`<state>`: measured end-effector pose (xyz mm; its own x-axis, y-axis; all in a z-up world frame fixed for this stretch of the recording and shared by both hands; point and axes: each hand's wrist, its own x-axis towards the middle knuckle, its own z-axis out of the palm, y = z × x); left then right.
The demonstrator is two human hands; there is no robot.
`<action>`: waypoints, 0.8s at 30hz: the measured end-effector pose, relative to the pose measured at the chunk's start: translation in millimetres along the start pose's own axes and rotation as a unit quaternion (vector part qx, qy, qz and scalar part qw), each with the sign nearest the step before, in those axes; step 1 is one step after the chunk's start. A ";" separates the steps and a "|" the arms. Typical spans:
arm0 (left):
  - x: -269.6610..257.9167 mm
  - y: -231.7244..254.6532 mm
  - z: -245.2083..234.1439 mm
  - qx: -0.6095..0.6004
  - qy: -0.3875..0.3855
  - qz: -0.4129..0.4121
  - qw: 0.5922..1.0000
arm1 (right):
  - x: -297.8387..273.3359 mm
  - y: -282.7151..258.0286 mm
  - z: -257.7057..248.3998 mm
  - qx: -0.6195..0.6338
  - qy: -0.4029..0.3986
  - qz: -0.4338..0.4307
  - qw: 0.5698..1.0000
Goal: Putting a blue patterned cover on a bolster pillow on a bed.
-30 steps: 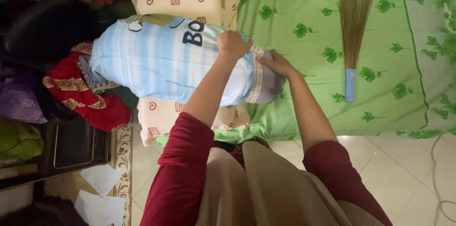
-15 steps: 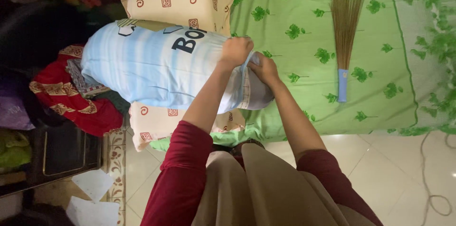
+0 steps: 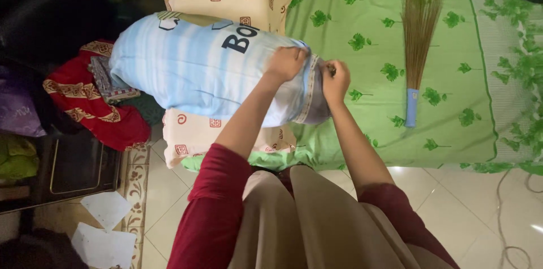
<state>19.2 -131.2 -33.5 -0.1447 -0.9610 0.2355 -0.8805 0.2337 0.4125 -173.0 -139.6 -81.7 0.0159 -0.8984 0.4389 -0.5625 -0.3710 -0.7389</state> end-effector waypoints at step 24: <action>-152.9 -99.1 -126.7 0.117 0.159 -0.264 0.944 | 18.5 4.0 27.2 0.062 -0.052 0.021 0.996</action>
<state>185.8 11.3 1.1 0.4524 -0.8331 0.3182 -0.8729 -0.3405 0.3496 -152.4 -164.1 -90.5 0.0838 -0.9307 0.3562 -0.4574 -0.3534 -0.8160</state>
